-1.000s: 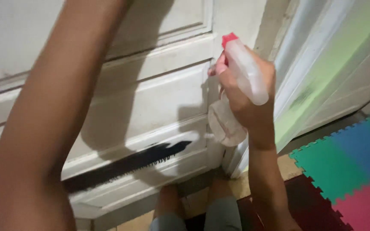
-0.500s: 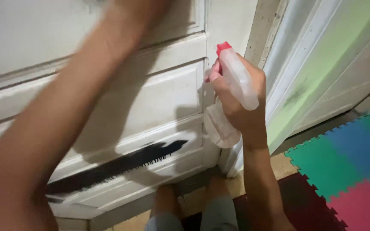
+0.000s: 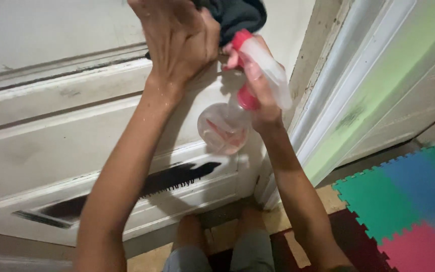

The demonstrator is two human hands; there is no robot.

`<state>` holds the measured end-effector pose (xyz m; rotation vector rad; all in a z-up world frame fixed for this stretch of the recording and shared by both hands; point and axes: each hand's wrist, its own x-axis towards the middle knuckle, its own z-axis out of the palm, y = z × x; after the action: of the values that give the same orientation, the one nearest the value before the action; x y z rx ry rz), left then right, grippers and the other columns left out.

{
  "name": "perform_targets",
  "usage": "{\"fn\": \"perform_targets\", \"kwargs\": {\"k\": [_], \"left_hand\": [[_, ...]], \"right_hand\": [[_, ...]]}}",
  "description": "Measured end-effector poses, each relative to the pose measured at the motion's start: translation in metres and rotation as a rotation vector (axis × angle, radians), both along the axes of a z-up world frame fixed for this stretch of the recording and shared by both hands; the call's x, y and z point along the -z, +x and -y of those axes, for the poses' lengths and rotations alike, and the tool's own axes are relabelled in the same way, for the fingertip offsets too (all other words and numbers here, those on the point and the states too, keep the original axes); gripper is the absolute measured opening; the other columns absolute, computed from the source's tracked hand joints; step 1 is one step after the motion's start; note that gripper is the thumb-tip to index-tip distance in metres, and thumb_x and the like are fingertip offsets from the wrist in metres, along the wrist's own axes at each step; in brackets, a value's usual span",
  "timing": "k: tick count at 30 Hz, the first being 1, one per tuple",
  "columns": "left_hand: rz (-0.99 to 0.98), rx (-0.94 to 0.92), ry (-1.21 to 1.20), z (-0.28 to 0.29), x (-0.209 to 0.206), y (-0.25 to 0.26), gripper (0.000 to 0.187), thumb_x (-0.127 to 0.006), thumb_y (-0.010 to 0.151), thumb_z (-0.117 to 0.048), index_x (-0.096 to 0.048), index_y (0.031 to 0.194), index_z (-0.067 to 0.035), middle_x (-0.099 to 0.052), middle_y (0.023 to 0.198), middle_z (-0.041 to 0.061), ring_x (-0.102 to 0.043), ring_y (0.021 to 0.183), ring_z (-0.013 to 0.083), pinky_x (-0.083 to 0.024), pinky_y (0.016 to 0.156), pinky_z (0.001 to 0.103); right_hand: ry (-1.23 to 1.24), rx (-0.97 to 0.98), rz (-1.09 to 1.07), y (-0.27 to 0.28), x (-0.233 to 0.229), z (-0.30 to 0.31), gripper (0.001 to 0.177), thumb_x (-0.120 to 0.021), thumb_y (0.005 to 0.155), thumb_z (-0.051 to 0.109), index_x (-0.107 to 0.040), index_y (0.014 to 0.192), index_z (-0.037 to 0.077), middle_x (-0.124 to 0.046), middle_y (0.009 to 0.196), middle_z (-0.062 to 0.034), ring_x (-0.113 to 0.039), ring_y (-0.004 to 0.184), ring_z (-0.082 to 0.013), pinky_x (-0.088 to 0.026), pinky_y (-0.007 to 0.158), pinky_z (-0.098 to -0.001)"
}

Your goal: The person is cleaning a white door using a spray bottle and a cloth.

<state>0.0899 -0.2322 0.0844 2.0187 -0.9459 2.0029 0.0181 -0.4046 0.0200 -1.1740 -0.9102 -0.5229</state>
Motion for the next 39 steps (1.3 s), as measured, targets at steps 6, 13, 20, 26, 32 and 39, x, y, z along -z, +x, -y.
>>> {"fn": "perform_targets", "kwargs": {"k": [6,13,20,26,32,39], "left_hand": [[-0.263,0.164,-0.071,-0.014,-0.004,-0.061,0.015,-0.065,0.098,-0.003,-0.060,0.112,0.001,-0.057,0.112,0.017,-0.056,0.108,0.0373,-0.045,0.093,0.049],[-0.672,0.009,-0.211,-0.007,0.055,-0.141,0.100,-0.077,0.074,-0.010,-0.029,0.161,0.001,-0.038,0.153,0.021,-0.042,0.142,0.0364,-0.047,0.116,0.049],[-0.468,0.309,-0.282,0.010,0.085,-0.103,0.080,-0.081,0.081,-0.019,-0.036,0.139,0.015,-0.040,0.135,0.037,-0.048,0.126,0.0527,-0.057,0.101,0.047],[-0.629,0.752,-0.630,0.007,0.094,-0.106,0.052,-0.077,0.087,-0.005,-0.055,0.132,0.007,-0.061,0.124,0.022,-0.067,0.114,0.0357,-0.058,0.098,0.046],[-0.871,1.028,-0.872,-0.021,0.141,-0.127,0.018,-0.078,0.094,-0.009,-0.065,0.105,-0.001,-0.066,0.093,0.007,-0.071,0.088,0.0196,-0.062,0.080,0.038],[-0.781,0.971,-1.086,-0.010,0.097,-0.167,0.058,-0.074,0.085,-0.011,-0.053,0.138,-0.005,-0.065,0.099,0.001,-0.065,0.095,0.0131,-0.055,0.096,0.035]], "right_hand": [[-0.039,0.053,0.076,0.026,-0.012,-0.022,0.053,-0.043,0.115,0.044,-0.056,0.131,-0.005,-0.062,0.111,-0.0072,-0.059,0.102,-0.0145,-0.047,0.096,-0.0266],[-0.006,0.306,0.123,0.034,-0.020,-0.053,0.039,-0.041,0.121,0.037,-0.055,0.122,0.001,-0.065,0.109,-0.0063,-0.062,0.104,-0.0150,-0.048,0.104,-0.0283],[-0.548,0.764,-0.085,0.003,-0.047,-0.074,0.066,-0.071,0.093,0.059,-0.054,0.123,0.003,-0.056,0.112,-0.0165,-0.061,0.102,-0.0235,-0.053,0.092,-0.0408],[-0.642,0.631,0.134,0.003,-0.049,-0.038,0.143,-0.097,0.050,0.073,-0.025,0.150,0.001,-0.037,0.140,-0.0275,-0.035,0.142,-0.0393,-0.037,0.126,-0.0526],[-0.675,0.614,0.439,0.005,-0.042,-0.034,0.128,-0.092,0.059,0.055,-0.022,0.165,0.035,-0.028,0.163,-0.0196,-0.026,0.151,-0.0464,-0.021,0.130,-0.0567],[-0.242,1.349,0.300,0.077,-0.003,-0.042,0.037,-0.084,0.100,0.032,-0.058,0.124,0.021,-0.042,0.137,-0.0188,-0.038,0.133,-0.0355,-0.034,0.114,-0.0539]]}}
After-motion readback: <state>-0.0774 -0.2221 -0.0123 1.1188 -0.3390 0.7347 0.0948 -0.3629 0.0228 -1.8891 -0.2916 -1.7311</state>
